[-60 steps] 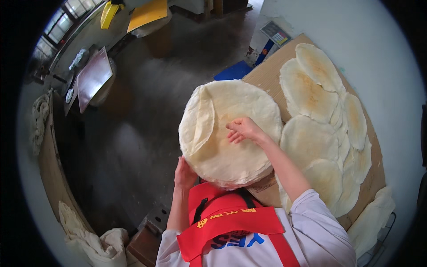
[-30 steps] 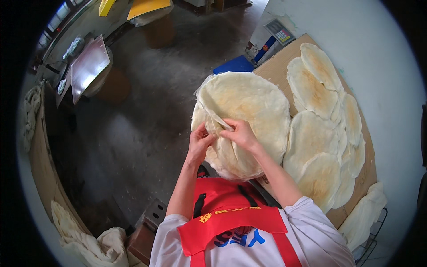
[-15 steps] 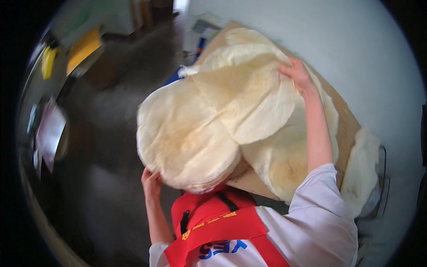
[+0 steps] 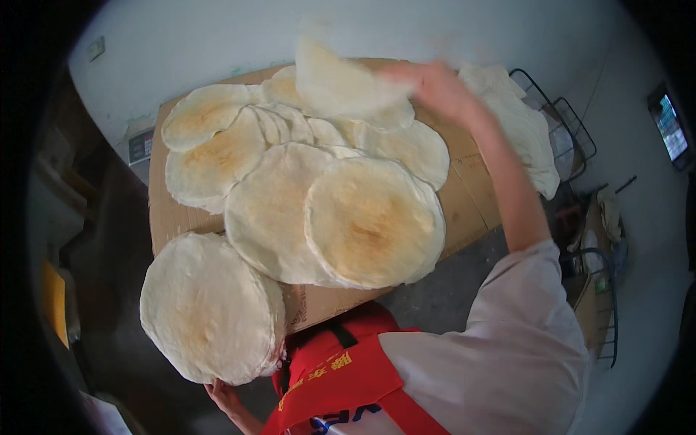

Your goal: The person repeatedly picks up thin, round dough sheets from a pile and stacks them on a cardboard surface. They handle the sheets one at a time, separating and aligning them before placing them in a growing stack.

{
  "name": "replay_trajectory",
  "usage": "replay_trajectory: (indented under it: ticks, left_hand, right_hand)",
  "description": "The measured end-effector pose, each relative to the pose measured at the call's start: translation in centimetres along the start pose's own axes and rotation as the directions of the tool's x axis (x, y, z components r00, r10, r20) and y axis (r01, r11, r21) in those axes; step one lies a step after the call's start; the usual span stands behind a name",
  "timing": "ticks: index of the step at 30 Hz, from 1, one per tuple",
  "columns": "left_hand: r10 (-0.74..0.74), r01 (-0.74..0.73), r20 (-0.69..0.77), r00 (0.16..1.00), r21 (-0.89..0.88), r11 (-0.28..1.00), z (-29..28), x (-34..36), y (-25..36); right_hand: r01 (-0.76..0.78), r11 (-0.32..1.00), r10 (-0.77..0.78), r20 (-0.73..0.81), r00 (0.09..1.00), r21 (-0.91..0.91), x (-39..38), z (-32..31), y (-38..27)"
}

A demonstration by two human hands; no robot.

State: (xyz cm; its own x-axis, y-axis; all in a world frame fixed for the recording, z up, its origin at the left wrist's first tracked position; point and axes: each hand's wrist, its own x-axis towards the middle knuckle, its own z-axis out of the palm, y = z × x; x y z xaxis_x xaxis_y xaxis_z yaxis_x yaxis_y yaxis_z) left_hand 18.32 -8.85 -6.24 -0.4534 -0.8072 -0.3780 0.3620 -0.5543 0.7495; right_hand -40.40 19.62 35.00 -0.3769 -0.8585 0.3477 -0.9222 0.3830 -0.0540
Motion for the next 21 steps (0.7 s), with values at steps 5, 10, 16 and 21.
replay_trajectory:
  ticks: [5, 10, 16, 21]
  left_hand:
    - [-0.032, 0.032, 0.0, 0.999, 0.061, 0.998, -0.5, 1.1, -0.2]
    - [-0.021, 0.018, 0.03, 0.999, 0.1, 0.995, -1.4, 1.1, 0.1]
    - [0.004, -0.002, 0.147, 0.989, -0.013, 1.0, -1.7, 0.2, 1.0]
    - [0.069, -0.041, 0.214, 0.974, -0.136, 0.99, 5.1, -3.6, 3.6]
  right_hand:
    - [-0.622, 0.773, 0.634, 0.187, 0.751, -0.122, -20.6, 10.3, 1.5]
    - [-0.646, 0.71, 0.704, 0.262, 0.66, -0.279, -33.8, 20.3, 4.4]
    - [-0.7, 0.664, 0.72, 0.479, 0.503, -0.262, -35.0, 20.1, 3.9]
    - [-0.625, 0.78, 0.584, 0.371, 0.722, -0.01, -18.9, 18.1, -3.7]
